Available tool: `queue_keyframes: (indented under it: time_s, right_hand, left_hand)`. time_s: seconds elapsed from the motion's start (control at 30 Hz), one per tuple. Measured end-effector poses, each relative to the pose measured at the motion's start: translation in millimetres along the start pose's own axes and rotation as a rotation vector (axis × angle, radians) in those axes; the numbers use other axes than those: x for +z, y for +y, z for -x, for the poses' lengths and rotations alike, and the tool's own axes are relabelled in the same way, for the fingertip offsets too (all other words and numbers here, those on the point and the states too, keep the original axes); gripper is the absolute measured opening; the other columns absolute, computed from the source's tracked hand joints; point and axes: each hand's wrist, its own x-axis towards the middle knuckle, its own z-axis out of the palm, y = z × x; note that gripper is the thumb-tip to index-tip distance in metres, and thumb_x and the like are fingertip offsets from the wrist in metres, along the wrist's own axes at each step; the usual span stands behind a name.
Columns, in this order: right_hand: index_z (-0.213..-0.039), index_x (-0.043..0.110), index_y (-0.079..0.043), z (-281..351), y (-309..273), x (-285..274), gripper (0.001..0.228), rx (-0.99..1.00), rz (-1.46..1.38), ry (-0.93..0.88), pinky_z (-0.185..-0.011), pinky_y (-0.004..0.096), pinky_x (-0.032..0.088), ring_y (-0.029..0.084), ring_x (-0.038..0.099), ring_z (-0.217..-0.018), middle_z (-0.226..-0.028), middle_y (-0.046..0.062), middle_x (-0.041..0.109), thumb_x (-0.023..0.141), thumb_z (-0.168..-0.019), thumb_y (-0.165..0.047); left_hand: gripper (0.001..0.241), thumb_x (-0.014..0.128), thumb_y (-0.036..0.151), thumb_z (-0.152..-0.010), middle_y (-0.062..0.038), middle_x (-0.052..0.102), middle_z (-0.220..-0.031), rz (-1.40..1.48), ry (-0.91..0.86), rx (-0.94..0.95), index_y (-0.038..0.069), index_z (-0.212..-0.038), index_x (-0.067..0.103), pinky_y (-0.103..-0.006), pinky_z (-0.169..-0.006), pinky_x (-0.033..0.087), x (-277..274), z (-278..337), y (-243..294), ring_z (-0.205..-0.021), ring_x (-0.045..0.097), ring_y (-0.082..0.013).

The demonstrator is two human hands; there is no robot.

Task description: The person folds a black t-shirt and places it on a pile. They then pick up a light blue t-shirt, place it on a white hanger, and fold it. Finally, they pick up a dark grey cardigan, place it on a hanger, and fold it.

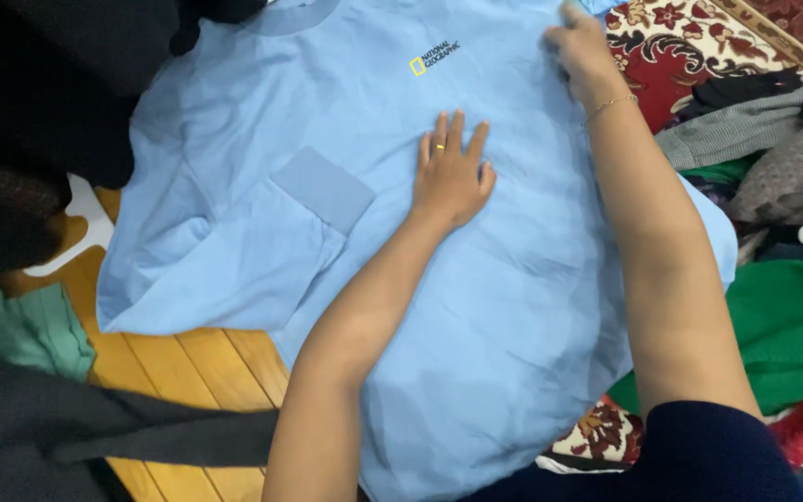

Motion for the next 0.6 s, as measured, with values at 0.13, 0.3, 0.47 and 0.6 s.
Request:
queue_keyframes:
  time_s: [0.13, 0.3, 0.47, 0.6]
  right_hand:
    - [-0.096, 0.065, -0.012, -100, 78, -16, 0.016, -0.545, 0.184, 0.401, -0.069, 0.035, 0.044, 0.013, 0.048, -0.081, -0.086, -0.003, 0.052, 0.067, -0.08, -0.009]
    - [-0.161, 0.031, -0.009, -119, 114, 2, 0.068, -0.141, 0.531, 0.057, -0.12, 0.051, 0.014, 0.03, 0.019, -0.156, -0.166, 0.019, 0.02, 0.044, -0.097, -0.031]
    - [-0.15, 0.053, -0.027, -14, 29, 28, 0.067, 0.12, 0.745, 0.136, -0.11, 0.066, 0.015, 0.044, 0.04, -0.14, -0.153, 0.016, 0.049, 0.035, -0.089, -0.048]
    - [-0.141, 0.063, -0.004, 12, 21, 60, 0.039, -0.634, 0.901, 0.353, -0.097, 0.077, 0.021, 0.049, 0.038, -0.134, -0.149, 0.028, 0.043, 0.066, -0.107, -0.022]
  left_hand:
    - [0.062, 0.047, 0.046, -0.098, -0.02, 0.028, -0.166, -0.014, -0.171, 0.007, 0.024, -0.156, 0.042, -0.0598, -0.124, 0.021, 8, 0, -4, -0.155, 0.023, -0.0408]
    - [0.061, 0.046, 0.049, -0.099, -0.017, 0.034, -0.165, -0.038, -0.138, -0.002, 0.026, -0.156, 0.043, -0.0569, -0.123, 0.024, 10, 2, -4, -0.154, 0.029, -0.0384]
    - [0.062, 0.047, 0.049, -0.1, -0.015, 0.031, -0.166, -0.018, -0.172, -0.021, 0.026, -0.157, 0.041, -0.0539, -0.125, 0.021, 10, 3, -3, -0.155, 0.026, -0.0362]
    - [0.051, 0.057, 0.045, -0.095, -0.018, 0.05, -0.152, 0.048, -0.009, 0.048, 0.022, -0.141, 0.059, -0.0566, -0.12, 0.032, 17, 8, -9, -0.145, 0.044, -0.0381]
